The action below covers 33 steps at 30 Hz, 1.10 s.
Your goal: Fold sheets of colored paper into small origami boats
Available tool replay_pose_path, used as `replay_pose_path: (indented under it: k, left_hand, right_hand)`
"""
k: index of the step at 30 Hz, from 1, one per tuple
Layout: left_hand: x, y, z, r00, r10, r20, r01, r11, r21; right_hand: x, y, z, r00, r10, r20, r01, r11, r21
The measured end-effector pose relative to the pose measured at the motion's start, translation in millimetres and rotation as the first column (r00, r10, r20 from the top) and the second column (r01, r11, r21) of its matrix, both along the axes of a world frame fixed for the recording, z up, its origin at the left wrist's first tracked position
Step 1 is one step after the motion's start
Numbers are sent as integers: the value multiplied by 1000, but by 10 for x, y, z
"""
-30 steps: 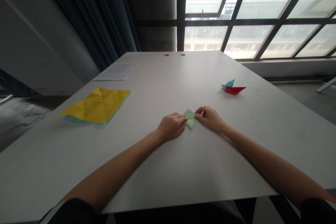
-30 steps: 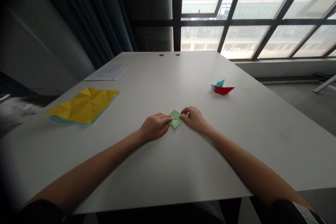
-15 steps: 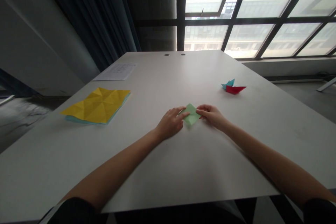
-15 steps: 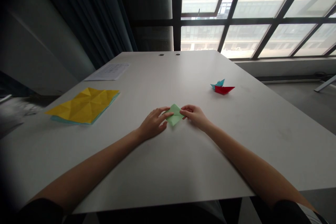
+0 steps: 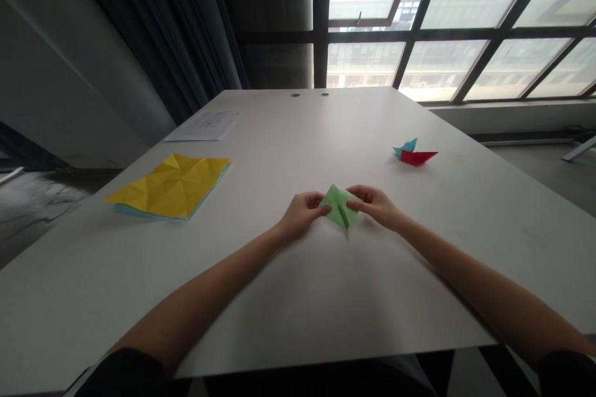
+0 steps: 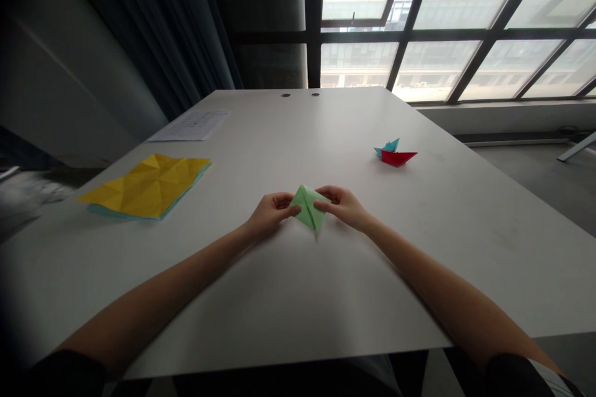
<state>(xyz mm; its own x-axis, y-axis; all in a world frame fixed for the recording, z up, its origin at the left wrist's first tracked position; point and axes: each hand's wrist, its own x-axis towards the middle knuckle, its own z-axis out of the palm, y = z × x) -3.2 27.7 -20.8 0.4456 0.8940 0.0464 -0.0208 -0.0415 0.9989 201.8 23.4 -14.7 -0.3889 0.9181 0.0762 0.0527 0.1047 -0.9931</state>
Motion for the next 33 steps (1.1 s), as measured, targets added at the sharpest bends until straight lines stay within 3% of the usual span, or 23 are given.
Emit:
replay_pose_path:
  k: [3, 6, 9, 12, 15, 19, 22, 28, 33]
  left_hand:
    - [15, 4, -17, 1000, 15, 15, -14, 999, -51]
    - [-4, 23, -22, 998, 17, -55, -19, 999, -37]
    - [-43, 40, 0, 973, 22, -229, -4, 997, 78]
    - [-76, 36, 40, 893, 94, -439, 29, 964, 265]
    - [-87, 21, 69, 819, 181, -545, 62, 916, 397]
    - [-87, 25, 68, 774, 264, -575, 96, 849, 519]
    - [-93, 45, 46, 750, 286, -597, 149, 805, 574]
    - [-95, 61, 12, 746, 285, -601, 168, 794, 585]
    - [-74, 71, -2, 769, 257, -586, 186, 786, 589]
  right_hand:
    - [-8, 6, -41, 984, -68, 167, 55, 995, 81]
    - [-9, 6, -72, 893, -216, 396, 123, 961, 246]
    - [-6, -11, -57, 777, -334, 533, 123, 912, 393]
    - [8, -27, -29, 723, -356, 592, 55, 884, 465]
    - [42, -23, -27, 735, -280, 618, -69, 875, 479]
    - [85, -1, -66, 757, -189, 625, -166, 870, 465]
    - [77, 11, -110, 742, -225, 632, -149, 863, 482]
    - [36, 26, -182, 713, -326, 620, -83, 839, 537]
    - [38, 9, -199, 774, -325, 544, -67, 812, 580]
